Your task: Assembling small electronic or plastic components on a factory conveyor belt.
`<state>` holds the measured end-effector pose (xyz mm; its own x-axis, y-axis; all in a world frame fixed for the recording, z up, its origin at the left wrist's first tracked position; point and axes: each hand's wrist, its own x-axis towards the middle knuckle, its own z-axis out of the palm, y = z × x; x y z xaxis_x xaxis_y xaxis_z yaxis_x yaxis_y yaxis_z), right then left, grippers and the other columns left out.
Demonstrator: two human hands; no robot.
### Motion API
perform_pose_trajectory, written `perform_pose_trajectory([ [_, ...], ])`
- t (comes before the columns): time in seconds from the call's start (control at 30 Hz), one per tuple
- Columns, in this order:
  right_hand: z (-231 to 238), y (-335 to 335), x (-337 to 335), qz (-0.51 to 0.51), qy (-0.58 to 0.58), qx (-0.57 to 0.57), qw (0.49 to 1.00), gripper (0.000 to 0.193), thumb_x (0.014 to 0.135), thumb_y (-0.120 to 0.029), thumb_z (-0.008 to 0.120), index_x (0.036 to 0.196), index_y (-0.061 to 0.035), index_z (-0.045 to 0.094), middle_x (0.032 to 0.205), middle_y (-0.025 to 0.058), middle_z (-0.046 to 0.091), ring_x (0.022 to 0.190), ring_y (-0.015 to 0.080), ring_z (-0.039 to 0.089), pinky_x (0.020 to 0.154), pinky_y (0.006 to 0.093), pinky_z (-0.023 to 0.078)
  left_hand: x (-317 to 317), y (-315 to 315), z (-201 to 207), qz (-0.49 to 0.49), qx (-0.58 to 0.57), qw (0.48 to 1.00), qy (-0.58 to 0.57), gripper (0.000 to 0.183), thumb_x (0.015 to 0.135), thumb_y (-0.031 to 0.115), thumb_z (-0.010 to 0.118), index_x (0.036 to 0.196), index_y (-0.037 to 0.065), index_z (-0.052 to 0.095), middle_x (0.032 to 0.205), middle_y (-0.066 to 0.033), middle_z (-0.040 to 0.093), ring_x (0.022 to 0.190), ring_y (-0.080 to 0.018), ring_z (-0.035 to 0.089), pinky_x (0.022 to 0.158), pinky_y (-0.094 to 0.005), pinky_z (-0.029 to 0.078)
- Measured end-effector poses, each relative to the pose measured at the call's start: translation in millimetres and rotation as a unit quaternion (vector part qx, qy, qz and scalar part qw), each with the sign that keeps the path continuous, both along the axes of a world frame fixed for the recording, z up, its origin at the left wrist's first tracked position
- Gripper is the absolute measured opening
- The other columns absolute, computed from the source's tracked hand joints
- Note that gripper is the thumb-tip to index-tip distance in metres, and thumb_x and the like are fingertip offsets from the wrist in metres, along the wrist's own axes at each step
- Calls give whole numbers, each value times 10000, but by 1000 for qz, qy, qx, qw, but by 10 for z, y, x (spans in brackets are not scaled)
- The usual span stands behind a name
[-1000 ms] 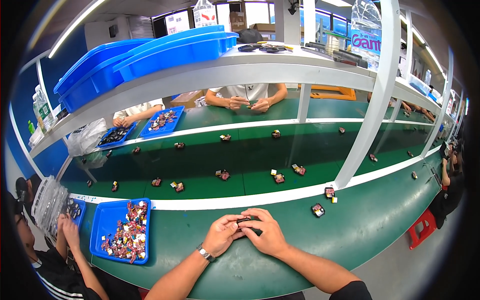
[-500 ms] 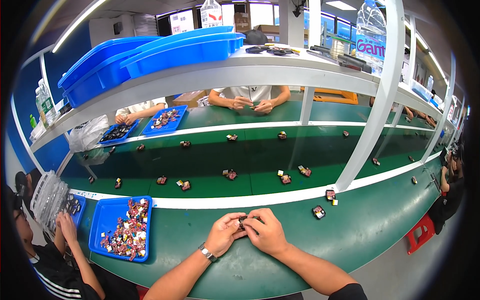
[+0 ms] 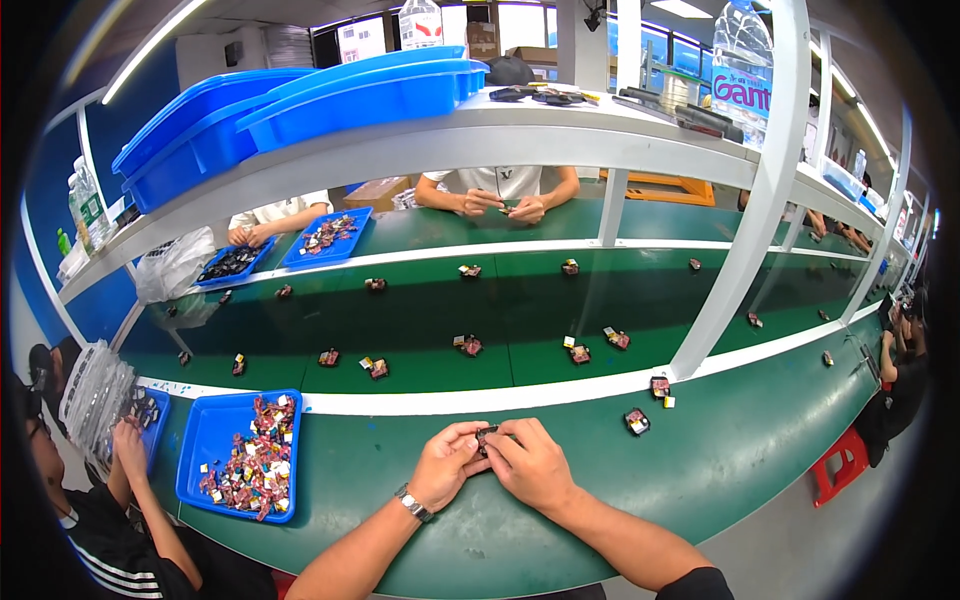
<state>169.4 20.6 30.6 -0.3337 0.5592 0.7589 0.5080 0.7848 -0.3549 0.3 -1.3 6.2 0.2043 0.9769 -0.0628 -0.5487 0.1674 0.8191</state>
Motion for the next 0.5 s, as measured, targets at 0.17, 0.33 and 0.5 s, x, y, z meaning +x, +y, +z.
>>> perform_pose_trajectory([
  [0.17,-20,0,-13,-18,-23,17,999,191,716,-40,742,894,-72,680,911,47,613,811,220,613,636,313,535,15,10,1,5,-2,1000,7,288,994,99,519,1265,5,504,1147,-90,620,1058,-197,620,949,-395,529],
  [0.33,-38,5,-30,-28,-43,36,998,190,715,-40,723,897,-67,676,909,37,615,821,212,617,642,315,536,14,-5,-15,14,-6,1000,5,268,987,70,516,1244,-2,513,1143,-95,619,1049,-201,623,936,-398,535],
  [0.5,-93,40,-21,-36,-47,51,997,214,705,-39,715,913,-57,674,934,47,623,837,216,622,672,326,537,19,19,-59,24,2,1000,18,277,972,107,561,1231,20,514,1146,-103,621,1052,-233,629,938,-434,529],
])
